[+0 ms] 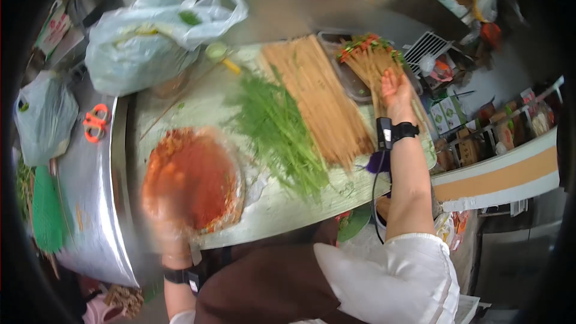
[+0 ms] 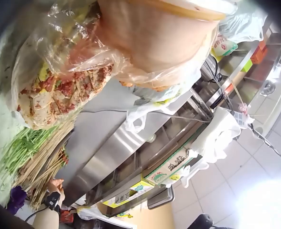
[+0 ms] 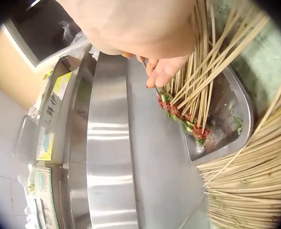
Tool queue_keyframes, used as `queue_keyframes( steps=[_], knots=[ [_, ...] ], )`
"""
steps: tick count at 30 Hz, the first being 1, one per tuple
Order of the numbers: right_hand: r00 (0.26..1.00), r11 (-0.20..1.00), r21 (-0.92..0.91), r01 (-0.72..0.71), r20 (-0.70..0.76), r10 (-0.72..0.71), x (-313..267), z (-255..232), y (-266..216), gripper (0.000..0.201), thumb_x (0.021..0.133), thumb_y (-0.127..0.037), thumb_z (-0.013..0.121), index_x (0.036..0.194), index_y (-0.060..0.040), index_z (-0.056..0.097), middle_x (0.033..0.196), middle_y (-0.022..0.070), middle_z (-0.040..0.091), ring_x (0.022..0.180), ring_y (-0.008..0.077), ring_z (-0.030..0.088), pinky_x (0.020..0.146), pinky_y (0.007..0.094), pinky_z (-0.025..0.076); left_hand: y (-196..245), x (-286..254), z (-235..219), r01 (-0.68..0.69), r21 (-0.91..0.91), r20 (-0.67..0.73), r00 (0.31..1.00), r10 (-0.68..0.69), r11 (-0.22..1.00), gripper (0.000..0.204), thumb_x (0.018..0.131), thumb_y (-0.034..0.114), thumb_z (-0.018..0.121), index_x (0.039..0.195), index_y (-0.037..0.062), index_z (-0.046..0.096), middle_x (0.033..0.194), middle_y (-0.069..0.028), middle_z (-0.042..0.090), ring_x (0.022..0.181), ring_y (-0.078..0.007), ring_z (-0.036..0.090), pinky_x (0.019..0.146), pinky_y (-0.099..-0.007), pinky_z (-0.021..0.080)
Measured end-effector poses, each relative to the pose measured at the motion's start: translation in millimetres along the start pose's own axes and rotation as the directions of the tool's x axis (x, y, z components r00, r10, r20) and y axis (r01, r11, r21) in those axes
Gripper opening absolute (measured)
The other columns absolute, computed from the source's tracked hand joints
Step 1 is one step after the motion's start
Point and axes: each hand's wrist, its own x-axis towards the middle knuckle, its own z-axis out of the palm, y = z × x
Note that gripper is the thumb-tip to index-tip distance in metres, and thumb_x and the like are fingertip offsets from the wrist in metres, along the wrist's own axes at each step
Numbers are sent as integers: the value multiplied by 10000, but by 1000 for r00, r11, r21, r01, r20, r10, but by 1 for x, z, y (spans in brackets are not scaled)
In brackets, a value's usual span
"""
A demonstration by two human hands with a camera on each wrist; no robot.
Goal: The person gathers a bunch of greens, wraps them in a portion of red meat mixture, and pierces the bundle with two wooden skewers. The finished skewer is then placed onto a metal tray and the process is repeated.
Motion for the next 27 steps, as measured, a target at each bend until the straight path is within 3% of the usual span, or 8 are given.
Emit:
queue_keyframes(
  steps=[4,9,13,16,17,20,23,27],
  knots=[
    [946,945,-318,-80,275,172,-61,2,19,208,919,-201,567,1048,-39,586,921,75,667,766,141,625,632,259,529,8,-3,7,21,66,-41,999,-19,998,445,936,179,555,1328,1,442,1131,-107,603,932,-152,607,839,-290,502],
    [761,634,-761,136,490,425,-169,25,54,172,855,-98,643,1007,-19,623,834,30,646,649,85,586,574,200,491,0,-2,-3,-115,362,47,993,105,925,425,936,166,556,1316,3,458,1121,-115,608,914,-160,613,823,-278,500],
    [603,475,-753,455,653,458,-197,42,92,168,842,-128,655,955,-4,654,789,49,654,652,116,609,596,236,488,5,-4,-1,-59,303,15,998,57,951,393,925,140,563,1284,2,481,1130,-126,608,936,-175,617,831,-295,509],
    [611,167,-673,720,730,307,-188,55,117,192,823,-172,658,899,3,670,770,119,669,667,201,639,621,307,500,14,-6,7,107,8,-23,994,-107,994,295,886,46,589,1179,12,566,1110,-113,616,958,-182,612,833,-323,517],
    [653,117,-700,704,703,280,-186,62,123,227,784,-211,679,865,1,676,758,168,659,693,266,647,644,351,499,14,-5,7,52,78,22,998,-54,996,298,932,118,570,1197,-13,543,1064,-99,630,920,-145,609,830,-308,517],
    [761,-237,-734,637,550,344,-181,85,133,236,756,-204,699,871,0,678,741,172,655,689,273,645,639,348,498,9,-5,6,70,-51,14,998,-69,996,320,917,125,598,1203,-7,542,1054,-104,633,903,-155,613,825,-310,518],
    [762,-330,-689,645,548,344,-163,82,150,215,754,-196,701,847,-4,678,677,134,648,637,216,636,578,329,495,8,-4,4,51,18,-6,999,-51,999,317,915,140,608,1191,-7,554,1034,-104,643,870,-149,617,801,-291,519],
    [765,310,-888,341,453,458,-148,70,144,112,823,-131,632,850,-25,648,675,30,620,548,87,570,466,239,465,5,-3,0,72,20,-32,997,-71,997,310,914,131,607,1186,-8,557,1019,-103,648,848,-145,618,779,-274,517]
  ],
)
